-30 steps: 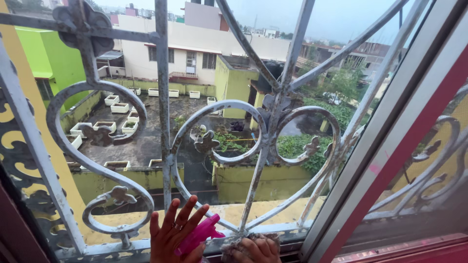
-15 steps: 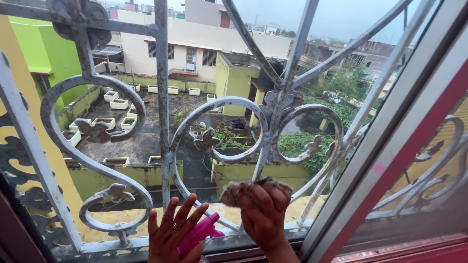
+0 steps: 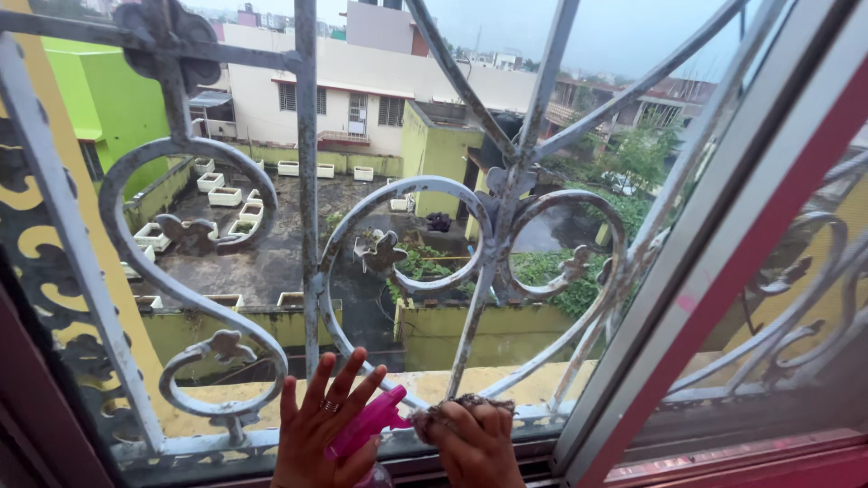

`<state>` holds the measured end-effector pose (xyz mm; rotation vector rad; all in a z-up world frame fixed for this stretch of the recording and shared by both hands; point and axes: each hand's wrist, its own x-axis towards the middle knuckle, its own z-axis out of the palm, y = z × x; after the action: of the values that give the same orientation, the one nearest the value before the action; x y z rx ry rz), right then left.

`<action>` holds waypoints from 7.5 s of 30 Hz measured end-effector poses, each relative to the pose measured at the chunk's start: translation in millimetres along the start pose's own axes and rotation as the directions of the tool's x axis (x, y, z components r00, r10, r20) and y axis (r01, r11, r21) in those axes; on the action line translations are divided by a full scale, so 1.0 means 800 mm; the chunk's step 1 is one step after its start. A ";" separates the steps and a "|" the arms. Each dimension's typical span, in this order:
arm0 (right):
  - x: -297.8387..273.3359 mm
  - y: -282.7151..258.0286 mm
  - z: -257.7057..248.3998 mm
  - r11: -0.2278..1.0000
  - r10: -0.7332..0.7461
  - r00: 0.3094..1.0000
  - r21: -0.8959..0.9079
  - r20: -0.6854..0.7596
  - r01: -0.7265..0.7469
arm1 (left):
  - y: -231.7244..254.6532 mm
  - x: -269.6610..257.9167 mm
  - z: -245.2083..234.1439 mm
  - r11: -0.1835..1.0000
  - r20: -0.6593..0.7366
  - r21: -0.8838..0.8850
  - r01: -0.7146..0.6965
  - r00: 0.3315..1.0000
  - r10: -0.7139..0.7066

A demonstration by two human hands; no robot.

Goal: The person cleans a window pane by spraying a cleaning solution from a pink bottle and wiping the surface with a cloth. They work on the glass behind a decorative metal grille, moving the cloth in circular and linear motions to remove dirt.

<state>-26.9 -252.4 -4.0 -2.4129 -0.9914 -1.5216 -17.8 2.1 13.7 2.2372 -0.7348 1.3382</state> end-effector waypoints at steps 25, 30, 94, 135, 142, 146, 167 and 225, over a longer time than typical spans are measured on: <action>-0.003 -0.001 -0.057 0.920 0.145 0.881 0.266 0.450 -0.287 | 0.094 0.038 -0.018 0.366 0.545 -0.600 0.712 0.698 -0.465; 0.007 -0.006 -0.065 0.924 0.156 0.888 0.254 0.433 -0.286 | 0.093 0.038 -0.032 0.429 0.542 -0.610 0.667 0.745 -0.387; 0.101 0.008 -0.079 1.000 -0.005 0.991 -0.027 -0.137 0.001 | -0.004 -0.007 -0.018 0.420 0.404 -0.783 0.460 0.888 -0.219; 0.109 0.011 -0.035 0.998 0.060 0.980 -0.024 -0.192 -0.066 | -0.013 -0.010 -0.015 0.345 0.445 -0.799 0.493 0.870 -0.215; 0.031 -0.007 -0.008 0.998 0.061 0.997 -0.001 -0.050 -0.061 | -0.015 -0.014 -0.013 0.305 0.463 -0.803 0.513 0.858 -0.224; 0.026 -0.004 -0.010 0.998 0.060 0.998 0.026 0.010 -0.060 | -0.018 -0.013 -0.010 0.276 0.471 -0.810 0.518 0.854 -0.220; 0.029 -0.007 0.005 0.998 -0.013 0.998 -0.057 -0.054 0.010 | -0.017 -0.017 -0.006 0.275 0.428 -0.830 0.485 0.870 -0.245; 0.096 0.001 -0.014 0.999 0.042 0.965 0.044 -0.260 -0.031 | -0.035 -0.044 0.028 0.339 0.338 -0.857 0.387 0.920 -0.198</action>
<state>-13.3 -221.9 66.4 -2.1199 -0.9073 -1.7320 1.3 18.0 -29.9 1.4113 -0.7921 0.3123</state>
